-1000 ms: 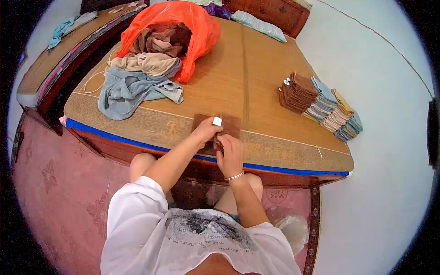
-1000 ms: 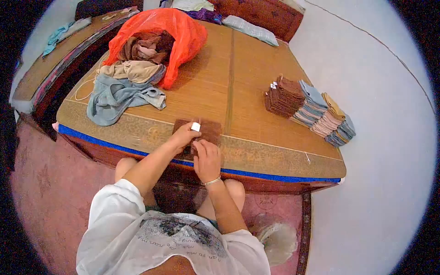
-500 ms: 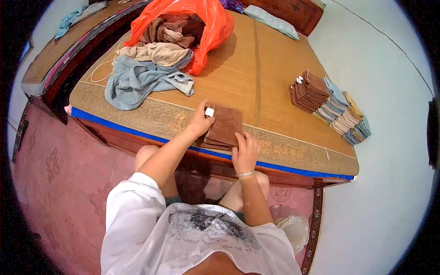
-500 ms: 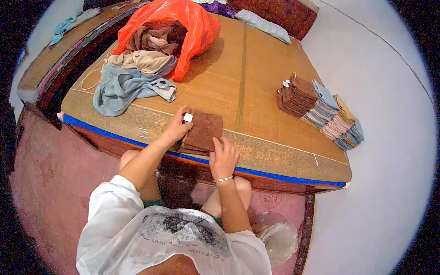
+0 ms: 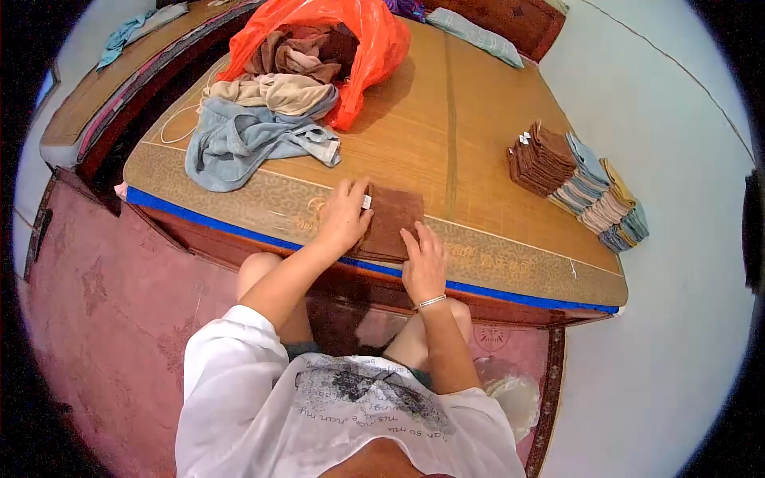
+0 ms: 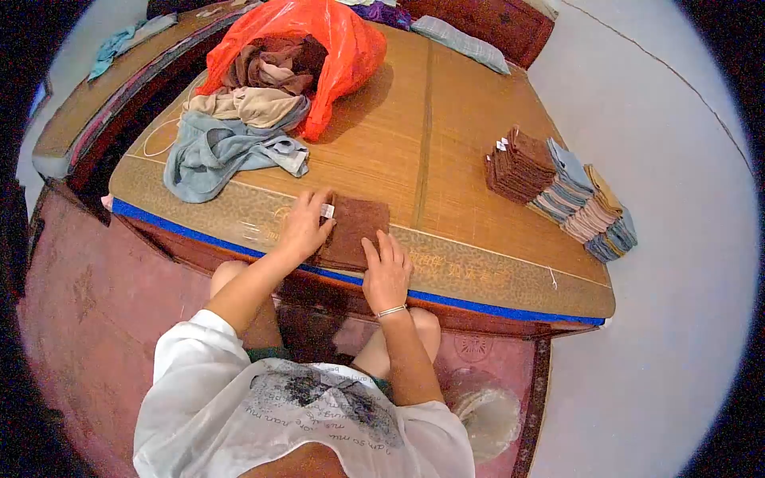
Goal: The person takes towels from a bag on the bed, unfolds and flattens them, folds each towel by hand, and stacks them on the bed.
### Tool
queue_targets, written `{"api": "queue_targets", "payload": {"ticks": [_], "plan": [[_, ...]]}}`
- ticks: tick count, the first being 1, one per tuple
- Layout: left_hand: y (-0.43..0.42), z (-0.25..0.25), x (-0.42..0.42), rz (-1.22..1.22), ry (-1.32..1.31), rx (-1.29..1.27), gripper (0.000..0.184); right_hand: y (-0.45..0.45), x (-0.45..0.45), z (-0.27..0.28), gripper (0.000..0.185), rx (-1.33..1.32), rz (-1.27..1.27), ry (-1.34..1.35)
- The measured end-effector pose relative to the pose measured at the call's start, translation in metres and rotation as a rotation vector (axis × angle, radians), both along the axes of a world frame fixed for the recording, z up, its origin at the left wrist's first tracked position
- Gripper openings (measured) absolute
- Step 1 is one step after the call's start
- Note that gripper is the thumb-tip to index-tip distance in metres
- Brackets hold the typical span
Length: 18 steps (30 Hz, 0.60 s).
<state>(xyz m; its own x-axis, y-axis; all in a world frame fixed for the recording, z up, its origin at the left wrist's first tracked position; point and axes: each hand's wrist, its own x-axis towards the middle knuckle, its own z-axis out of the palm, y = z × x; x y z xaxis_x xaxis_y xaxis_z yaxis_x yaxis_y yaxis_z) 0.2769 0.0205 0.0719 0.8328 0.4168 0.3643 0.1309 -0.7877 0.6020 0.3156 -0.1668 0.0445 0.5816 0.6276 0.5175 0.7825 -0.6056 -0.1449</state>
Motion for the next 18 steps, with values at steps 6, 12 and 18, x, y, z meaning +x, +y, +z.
{"api": "queue_targets", "payload": {"ticks": [6, 12, 18], "plan": [[-0.024, 0.003, 0.027, -0.344, -0.096, 0.403, 0.042, 0.006, 0.005, -0.001, 0.041, -0.103, 0.114, -0.072], [-0.023, -0.032, 0.033, -0.334, 0.147, 0.391, 0.061, -0.006, 0.008, -0.009, 0.043, -0.238, 0.162, 0.07], [0.001, -0.043, 0.032, -0.055, -0.029, 0.25, 0.059, -0.013, 0.0, 0.0, 0.049, -0.307, 0.092, 0.007]]}}
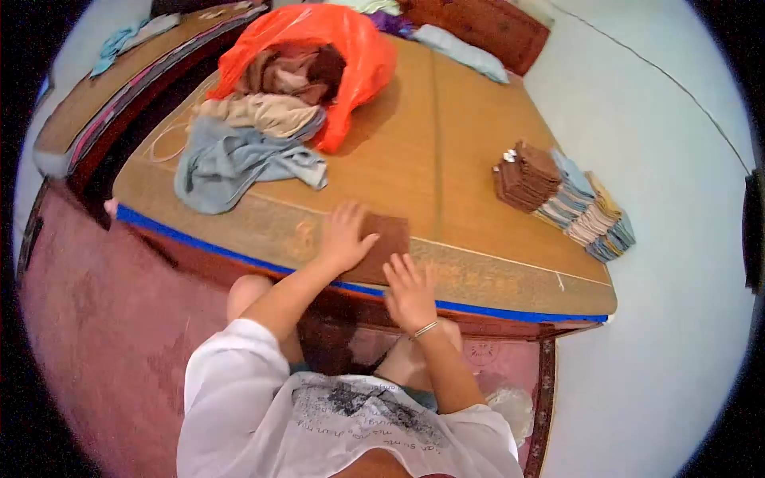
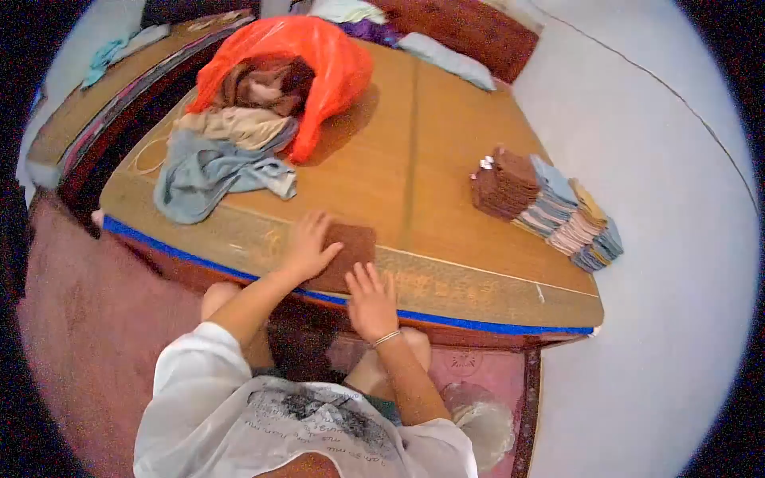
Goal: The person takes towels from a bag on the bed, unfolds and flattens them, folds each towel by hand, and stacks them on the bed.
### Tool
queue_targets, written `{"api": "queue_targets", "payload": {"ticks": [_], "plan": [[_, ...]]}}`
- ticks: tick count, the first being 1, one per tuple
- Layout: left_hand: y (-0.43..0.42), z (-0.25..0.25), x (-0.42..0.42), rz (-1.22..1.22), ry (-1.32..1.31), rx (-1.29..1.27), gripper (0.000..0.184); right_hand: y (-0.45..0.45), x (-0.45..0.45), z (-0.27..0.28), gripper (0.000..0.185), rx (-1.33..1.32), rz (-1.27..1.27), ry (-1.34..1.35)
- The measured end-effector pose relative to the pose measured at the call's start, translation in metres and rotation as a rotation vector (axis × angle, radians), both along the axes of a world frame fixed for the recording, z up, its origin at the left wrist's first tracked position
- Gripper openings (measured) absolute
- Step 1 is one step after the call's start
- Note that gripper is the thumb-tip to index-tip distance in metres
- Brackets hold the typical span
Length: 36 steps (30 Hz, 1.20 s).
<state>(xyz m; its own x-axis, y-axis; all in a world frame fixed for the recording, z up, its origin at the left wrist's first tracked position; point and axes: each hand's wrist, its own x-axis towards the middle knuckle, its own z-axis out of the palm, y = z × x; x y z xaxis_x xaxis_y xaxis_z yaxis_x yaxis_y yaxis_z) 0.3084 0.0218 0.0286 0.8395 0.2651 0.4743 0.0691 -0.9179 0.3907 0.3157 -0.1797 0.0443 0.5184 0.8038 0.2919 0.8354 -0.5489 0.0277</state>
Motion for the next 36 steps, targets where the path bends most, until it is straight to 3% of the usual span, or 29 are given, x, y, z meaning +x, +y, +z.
{"api": "queue_targets", "payload": {"ticks": [3, 5, 6, 9, 10, 13, 23, 26, 28, 30, 33, 36], "plan": [[0.008, 0.006, -0.011, -0.019, -0.104, -0.206, 0.058, 0.014, -0.012, 0.024, 0.061, 0.054, 0.072, 0.1], [0.01, 0.0, -0.009, -0.025, -0.148, -0.221, 0.057, 0.032, -0.005, 0.026, 0.079, 0.093, 0.163, 0.067], [0.013, -0.002, -0.008, 0.001, -0.177, -0.238, 0.055, 0.04, -0.002, 0.024, 0.079, 0.096, 0.148, 0.048], [0.024, -0.006, -0.007, -0.049, -0.288, -0.326, 0.048, 0.058, 0.006, 0.02, 0.105, -0.102, 0.044, 0.198], [0.03, -0.008, -0.004, -0.063, -0.297, -0.322, 0.048, 0.059, 0.007, 0.019, 0.105, -0.096, 0.033, 0.188], [0.045, -0.024, 0.015, -0.09, -0.265, -0.719, 0.037, 0.055, 0.004, 0.022, 0.098, -0.159, 0.036, 0.204], [0.041, 0.006, 0.051, -0.137, -0.205, -0.819, 0.032, 0.039, 0.025, 0.005, 0.079, -0.105, 0.263, 0.071], [0.045, -0.001, 0.055, -0.145, -0.003, -0.609, 0.036, 0.035, 0.021, 0.003, 0.076, -0.121, 0.303, 0.026], [0.037, 0.027, 0.042, -0.161, 0.07, -0.509, 0.044, 0.034, 0.019, 0.006, 0.074, -0.086, 0.298, 0.06], [0.031, 0.041, 0.037, -0.221, 0.355, -0.282, 0.05, 0.035, 0.019, 0.006, 0.073, -0.083, 0.301, 0.055], [0.036, 0.029, 0.05, -0.215, 0.488, -0.22, 0.051, 0.034, 0.02, -0.002, 0.075, 0.106, 0.363, 0.074], [0.031, 0.039, 0.047, -0.245, 0.543, -0.196, 0.049, 0.03, 0.018, 0.003, 0.075, 0.012, 0.315, 0.121]]}}
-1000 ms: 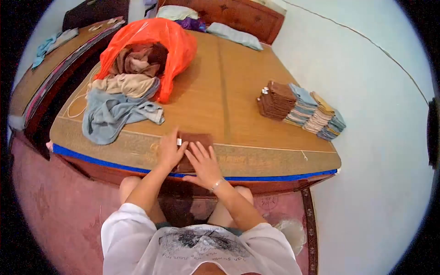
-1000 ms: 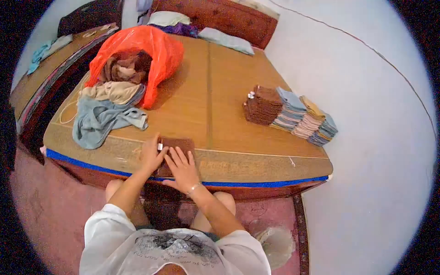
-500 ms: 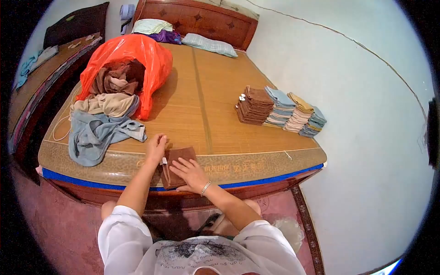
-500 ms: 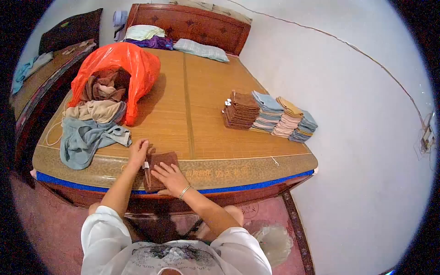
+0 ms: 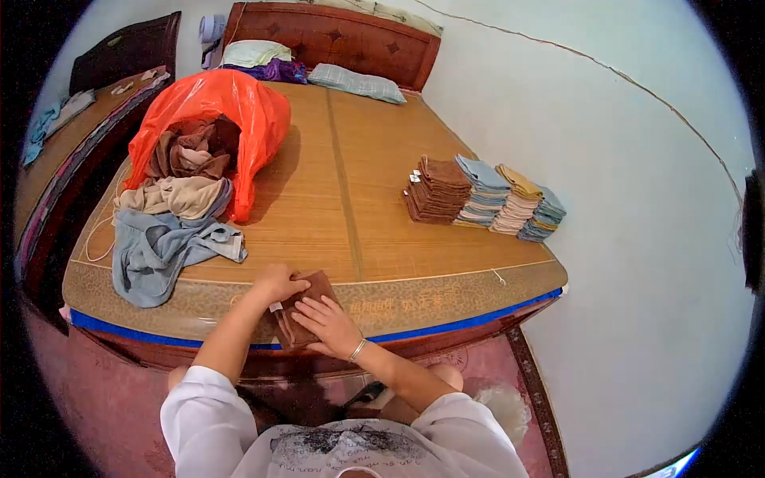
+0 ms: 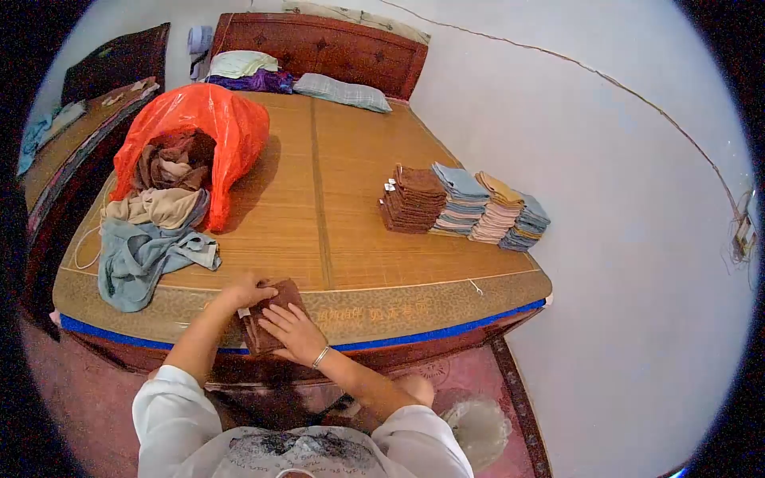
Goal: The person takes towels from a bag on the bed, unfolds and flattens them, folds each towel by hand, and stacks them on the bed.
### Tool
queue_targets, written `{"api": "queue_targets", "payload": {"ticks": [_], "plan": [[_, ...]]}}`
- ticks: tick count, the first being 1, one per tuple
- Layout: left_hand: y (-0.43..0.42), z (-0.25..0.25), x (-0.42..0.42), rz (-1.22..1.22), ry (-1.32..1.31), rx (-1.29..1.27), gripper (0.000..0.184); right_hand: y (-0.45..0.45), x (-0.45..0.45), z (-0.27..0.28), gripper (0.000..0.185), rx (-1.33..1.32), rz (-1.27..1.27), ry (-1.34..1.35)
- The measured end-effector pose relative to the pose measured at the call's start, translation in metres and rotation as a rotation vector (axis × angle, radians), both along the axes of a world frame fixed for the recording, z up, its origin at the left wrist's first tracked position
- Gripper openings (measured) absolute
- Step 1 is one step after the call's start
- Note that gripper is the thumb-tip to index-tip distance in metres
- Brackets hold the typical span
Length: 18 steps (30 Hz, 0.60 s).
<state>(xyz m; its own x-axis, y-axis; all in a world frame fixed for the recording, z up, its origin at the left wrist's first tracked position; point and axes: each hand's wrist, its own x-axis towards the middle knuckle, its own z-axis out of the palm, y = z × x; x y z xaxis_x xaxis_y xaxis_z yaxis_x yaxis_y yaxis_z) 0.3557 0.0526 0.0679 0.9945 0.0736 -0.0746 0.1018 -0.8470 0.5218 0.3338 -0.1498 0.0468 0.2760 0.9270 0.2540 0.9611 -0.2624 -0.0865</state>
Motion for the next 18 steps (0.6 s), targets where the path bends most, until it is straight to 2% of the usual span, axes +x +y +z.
{"api": "queue_targets", "payload": {"ticks": [5, 7, 8, 10, 11, 12, 13, 14, 16, 18], "plan": [[0.008, -0.006, 0.008, -0.077, -0.05, -0.106, 0.047, -0.003, -0.008, 0.011, 0.062, -0.003, -0.019, -0.06], [0.01, -0.012, 0.013, -0.104, 0.022, -0.405, 0.042, -0.008, -0.01, 0.018, 0.056, -0.029, -0.049, -0.109], [0.009, -0.016, 0.019, -0.106, 0.023, -0.404, 0.042, -0.012, -0.01, 0.025, 0.051, 0.015, -0.099, -0.067], [0.005, -0.024, 0.034, -0.119, 0.01, -0.728, 0.038, -0.026, 0.002, 0.037, 0.046, 0.061, -0.158, -0.026], [0.003, -0.026, 0.042, -0.125, 0.011, -0.728, 0.038, -0.037, 0.015, 0.046, 0.044, 0.136, -0.234, 0.149], [0.0, -0.029, 0.049, -0.106, -0.095, -0.687, 0.035, -0.051, 0.029, 0.057, 0.042, 0.212, -0.307, 0.326], [-0.003, -0.031, 0.054, -0.086, -0.199, -0.648, 0.033, -0.068, 0.047, 0.071, 0.042, 0.164, -0.391, 0.504], [-0.006, -0.033, 0.057, -0.091, -0.194, -0.652, 0.033, -0.086, 0.069, 0.087, 0.043, 0.113, -0.475, 0.683], [-0.013, -0.035, 0.059, -0.007, -0.339, -0.407, 0.029, -0.117, 0.109, 0.116, 0.04, 0.178, -0.807, 1.047], [-0.02, -0.023, 0.05, 0.054, -0.263, -0.424, 0.026, -0.14, 0.129, 0.155, 0.036, 0.59, -0.828, 1.087]]}}
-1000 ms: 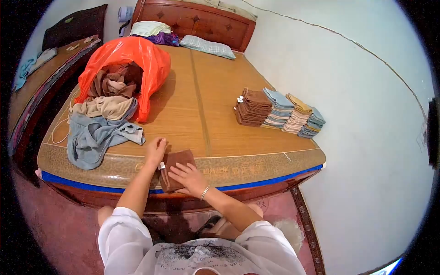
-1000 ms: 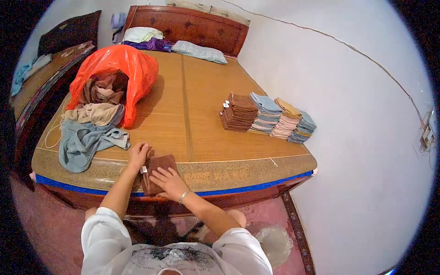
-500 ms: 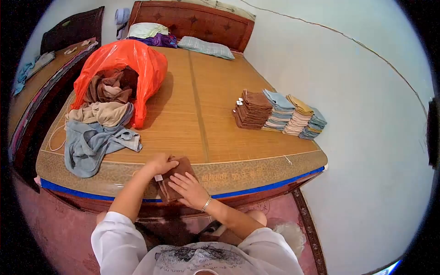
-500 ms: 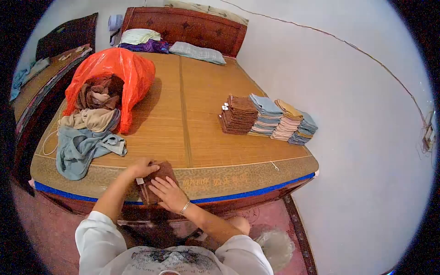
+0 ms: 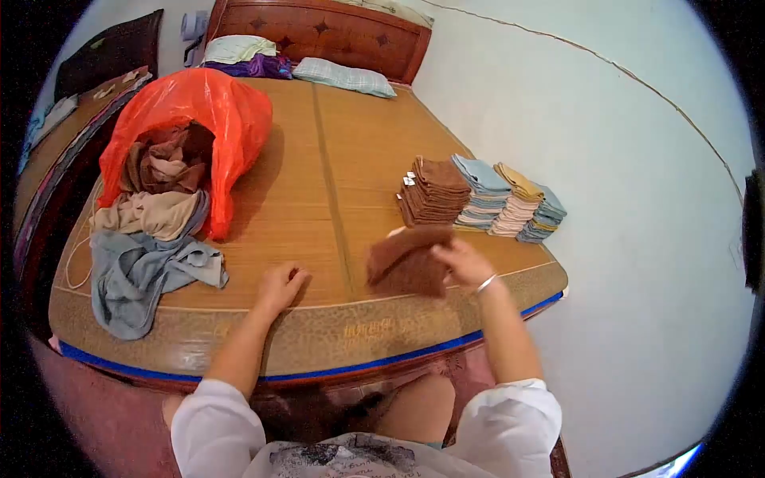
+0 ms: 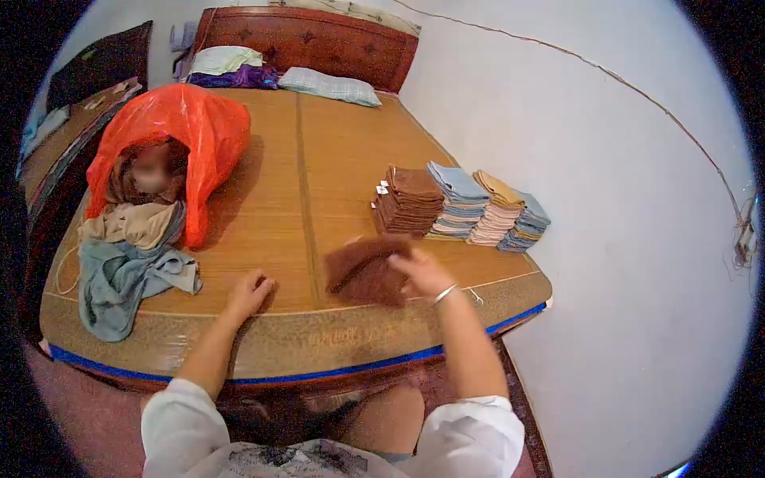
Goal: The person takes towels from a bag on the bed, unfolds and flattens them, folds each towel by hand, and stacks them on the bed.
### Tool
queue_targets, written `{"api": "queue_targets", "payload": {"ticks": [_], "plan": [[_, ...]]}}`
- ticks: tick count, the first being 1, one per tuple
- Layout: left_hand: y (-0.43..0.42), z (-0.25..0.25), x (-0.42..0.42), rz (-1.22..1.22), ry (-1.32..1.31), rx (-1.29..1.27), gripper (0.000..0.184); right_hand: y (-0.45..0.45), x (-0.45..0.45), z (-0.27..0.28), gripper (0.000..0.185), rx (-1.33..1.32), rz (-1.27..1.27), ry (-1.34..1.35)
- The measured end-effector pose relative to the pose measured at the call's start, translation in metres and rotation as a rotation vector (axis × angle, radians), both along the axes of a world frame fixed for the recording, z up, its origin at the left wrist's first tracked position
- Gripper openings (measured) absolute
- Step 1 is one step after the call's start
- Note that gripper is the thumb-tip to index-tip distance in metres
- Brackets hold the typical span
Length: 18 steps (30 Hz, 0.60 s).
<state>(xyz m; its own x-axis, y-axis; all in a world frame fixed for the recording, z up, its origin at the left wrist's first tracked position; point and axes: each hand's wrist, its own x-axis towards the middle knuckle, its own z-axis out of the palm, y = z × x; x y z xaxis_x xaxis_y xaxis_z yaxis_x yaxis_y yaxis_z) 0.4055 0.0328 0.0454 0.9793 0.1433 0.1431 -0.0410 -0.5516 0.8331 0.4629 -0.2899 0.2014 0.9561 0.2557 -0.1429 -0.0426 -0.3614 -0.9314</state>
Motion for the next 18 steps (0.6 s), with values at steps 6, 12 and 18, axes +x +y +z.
{"api": "queue_targets", "payload": {"ticks": [6, 12, 18], "plan": [[0.002, -0.018, -0.003, 0.0, -0.118, -0.167, 0.022, -0.03, 0.101, 0.095, 0.032, -0.108, -0.297, -0.592], [-0.001, -0.004, -0.014, -0.022, -0.122, -0.269, 0.016, -0.039, 0.241, 0.045, 0.048, -0.679, -0.341, -1.363], [0.004, -0.005, -0.015, -0.021, -0.115, -0.107, 0.014, -0.02, 0.237, -0.044, 0.047, -1.311, -0.314, -0.809]]}}
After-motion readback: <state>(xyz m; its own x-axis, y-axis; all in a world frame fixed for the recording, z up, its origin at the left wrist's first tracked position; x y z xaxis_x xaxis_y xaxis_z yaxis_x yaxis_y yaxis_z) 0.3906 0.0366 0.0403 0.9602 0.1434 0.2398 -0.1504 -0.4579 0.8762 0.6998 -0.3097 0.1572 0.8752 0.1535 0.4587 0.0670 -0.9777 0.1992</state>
